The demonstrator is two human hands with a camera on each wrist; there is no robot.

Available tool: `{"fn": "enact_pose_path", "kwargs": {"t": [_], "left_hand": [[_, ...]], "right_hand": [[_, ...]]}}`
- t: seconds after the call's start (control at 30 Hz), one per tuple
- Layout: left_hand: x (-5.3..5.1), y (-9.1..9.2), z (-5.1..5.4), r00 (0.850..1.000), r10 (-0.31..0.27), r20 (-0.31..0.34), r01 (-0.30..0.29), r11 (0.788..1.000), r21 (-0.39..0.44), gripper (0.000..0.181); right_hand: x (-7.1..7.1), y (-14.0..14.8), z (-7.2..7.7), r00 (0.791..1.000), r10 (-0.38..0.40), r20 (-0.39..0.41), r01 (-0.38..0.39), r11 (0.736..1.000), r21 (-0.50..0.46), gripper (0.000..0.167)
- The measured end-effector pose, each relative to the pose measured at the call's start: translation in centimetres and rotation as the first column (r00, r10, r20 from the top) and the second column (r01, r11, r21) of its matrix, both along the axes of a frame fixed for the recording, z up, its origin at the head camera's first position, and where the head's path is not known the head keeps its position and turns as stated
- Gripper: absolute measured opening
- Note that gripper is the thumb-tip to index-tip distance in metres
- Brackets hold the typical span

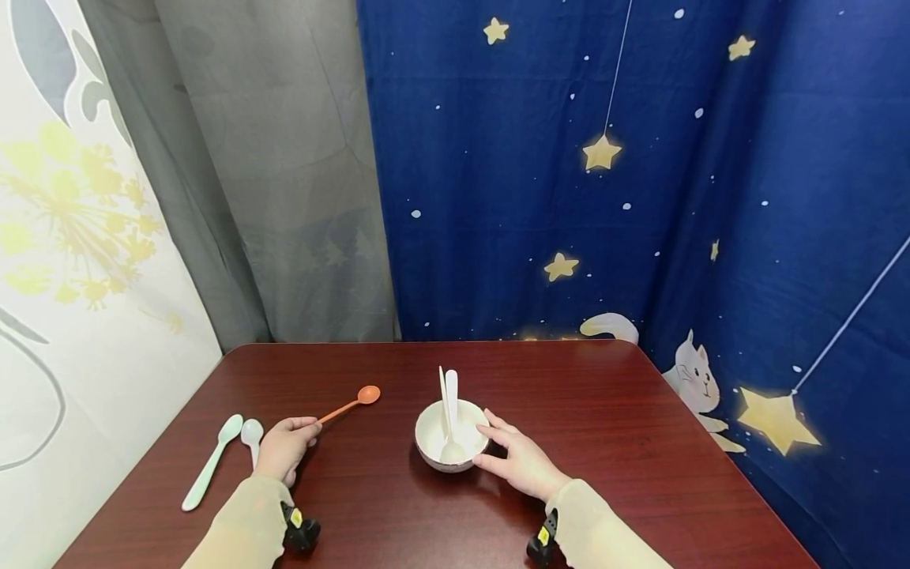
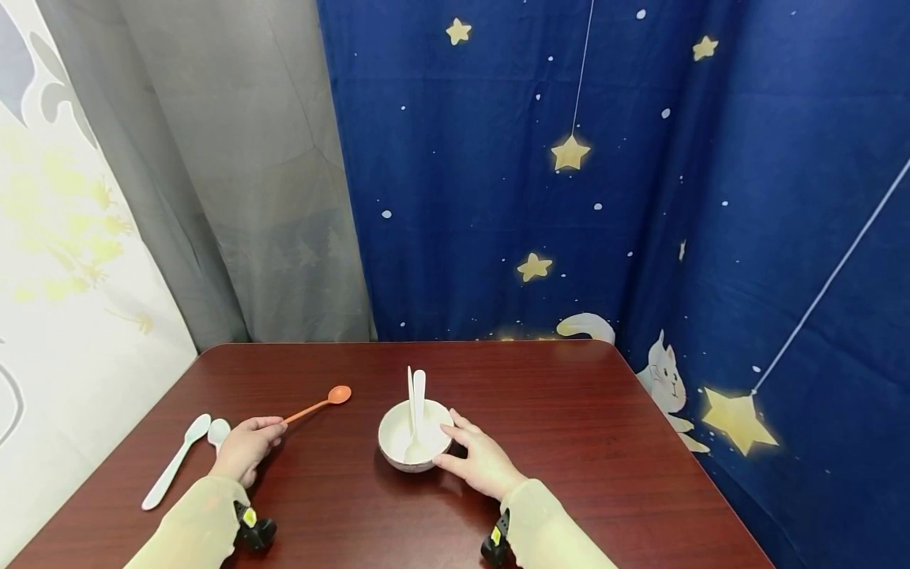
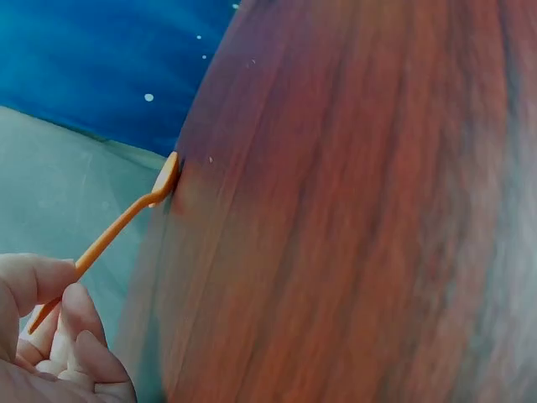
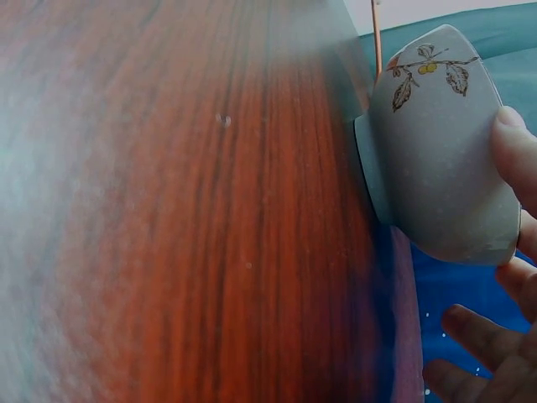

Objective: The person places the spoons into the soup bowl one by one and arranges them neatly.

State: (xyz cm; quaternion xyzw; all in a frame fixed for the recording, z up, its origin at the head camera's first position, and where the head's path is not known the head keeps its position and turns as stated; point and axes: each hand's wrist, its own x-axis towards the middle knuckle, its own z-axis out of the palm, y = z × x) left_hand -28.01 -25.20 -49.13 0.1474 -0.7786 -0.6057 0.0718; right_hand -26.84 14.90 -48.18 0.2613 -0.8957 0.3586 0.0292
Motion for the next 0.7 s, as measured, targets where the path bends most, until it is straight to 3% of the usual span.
{"fn": "enact_pose_path", "kwargs": {"t": [0.23, 0.43, 0.7], "left_hand": [[0.19, 0.40, 0.37, 0.998, 0.046, -0.036, -0.038, 0.978, 0.205, 0.043], [0.10, 0.46, 0.53, 0.996, 0.083, -0.044, -0.068, 0.958, 0.277, 0.047], [-0.36, 0.35, 0.52, 0.996, 0.076, -0.043, -0.054, 0.923, 0.381, 0.048]], "right_hand": [[0.03, 0.00, 0.05, 1.000, 0.003, 0.001, -0.003, 1.000, -0.008, 0.063], [0.04, 0.05, 0.03, 1.000, 0.001, 0.010, -0.001, 1.000, 0.011, 0.064], [0.00, 0.10, 0.05, 1.000, 0.002, 0.026, -0.002, 1.000, 0.022, 0.066]]}}
